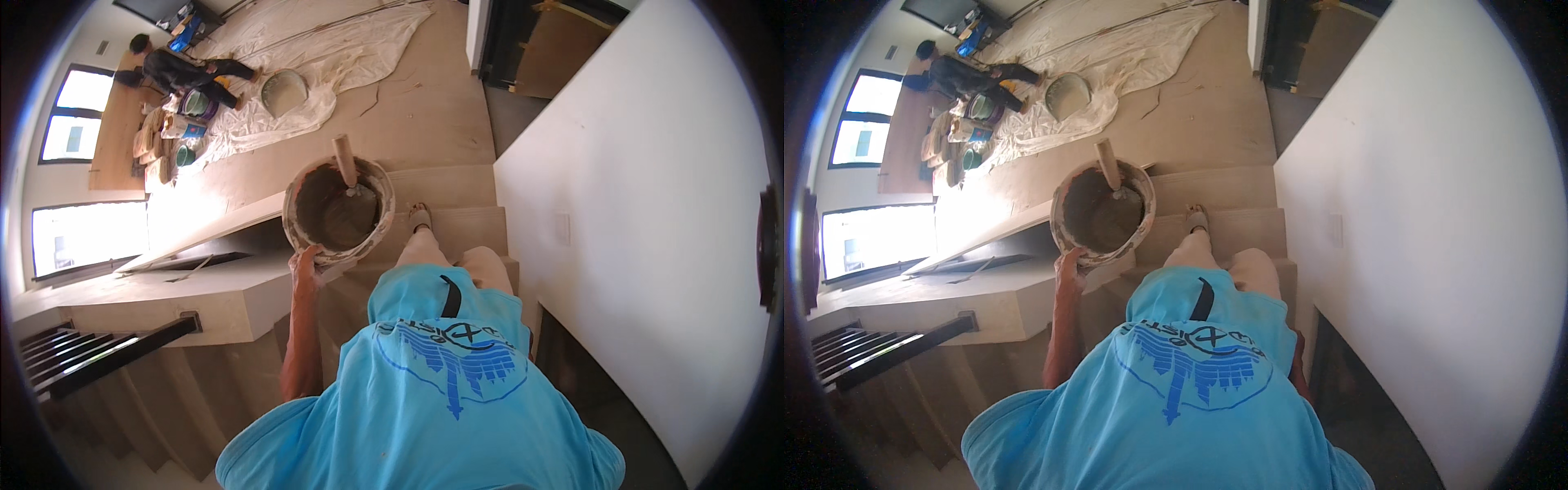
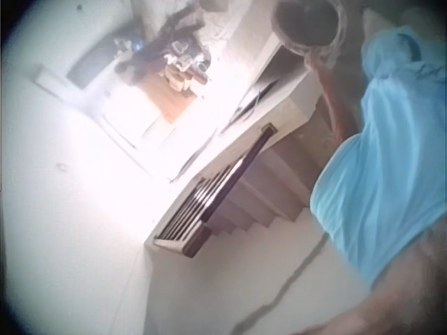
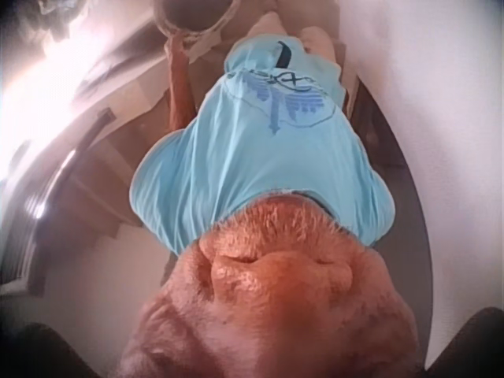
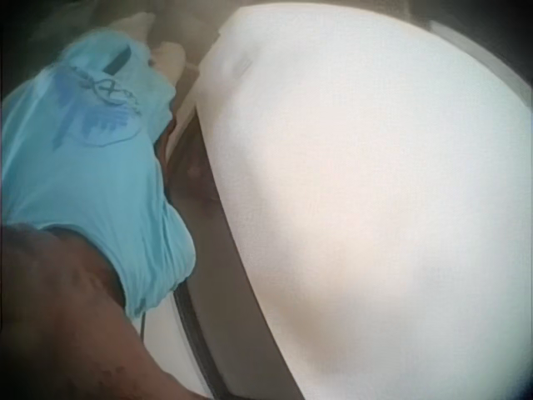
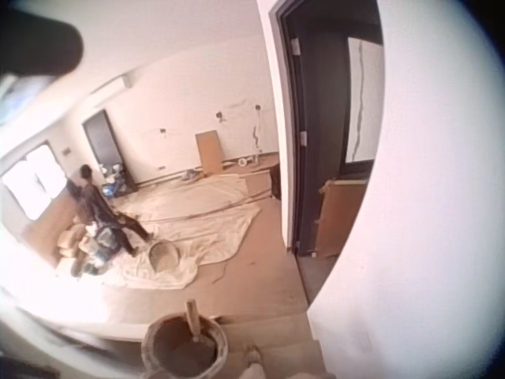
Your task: The person carries a bucket down a staircase and walks outside to a construction area. They use a trowel to scoop cement from a wooden mixing frame into the bucket.
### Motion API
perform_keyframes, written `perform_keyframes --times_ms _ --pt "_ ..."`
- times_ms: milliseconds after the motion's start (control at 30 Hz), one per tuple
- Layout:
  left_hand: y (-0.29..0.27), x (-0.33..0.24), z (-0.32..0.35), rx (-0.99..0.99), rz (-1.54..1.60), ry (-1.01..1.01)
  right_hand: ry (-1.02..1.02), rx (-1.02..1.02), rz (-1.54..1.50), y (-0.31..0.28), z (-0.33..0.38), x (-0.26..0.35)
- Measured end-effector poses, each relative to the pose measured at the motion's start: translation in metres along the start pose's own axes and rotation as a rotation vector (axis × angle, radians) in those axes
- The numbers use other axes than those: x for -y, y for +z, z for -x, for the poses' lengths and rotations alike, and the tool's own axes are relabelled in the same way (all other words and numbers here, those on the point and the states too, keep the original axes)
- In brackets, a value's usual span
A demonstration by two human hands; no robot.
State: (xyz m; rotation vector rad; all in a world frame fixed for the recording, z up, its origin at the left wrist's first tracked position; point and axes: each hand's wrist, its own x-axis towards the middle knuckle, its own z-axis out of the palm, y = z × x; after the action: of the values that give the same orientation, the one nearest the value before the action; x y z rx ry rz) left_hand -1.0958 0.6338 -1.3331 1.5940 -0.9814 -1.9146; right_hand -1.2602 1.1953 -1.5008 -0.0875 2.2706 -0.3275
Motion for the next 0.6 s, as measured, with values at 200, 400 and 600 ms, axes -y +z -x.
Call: perform_keyframes --times_ms 200,400,600 --pt "-0.017 0.018 -0.016 -0.049 -0.061 0.123 -0.082 -0.116 0.193 0.024 -0.046 -0.013" --pt "-0.04 0.017 0.032 -0.138 -0.361 0.431 -0.481 -0.405 0.0 -0.086 -0.033 0.098" --pt "-0.033 0.035 0.024 -0.116 0.041 0.102 -0.487 -0.344 -0.096 -0.13 -0.091 0.186"
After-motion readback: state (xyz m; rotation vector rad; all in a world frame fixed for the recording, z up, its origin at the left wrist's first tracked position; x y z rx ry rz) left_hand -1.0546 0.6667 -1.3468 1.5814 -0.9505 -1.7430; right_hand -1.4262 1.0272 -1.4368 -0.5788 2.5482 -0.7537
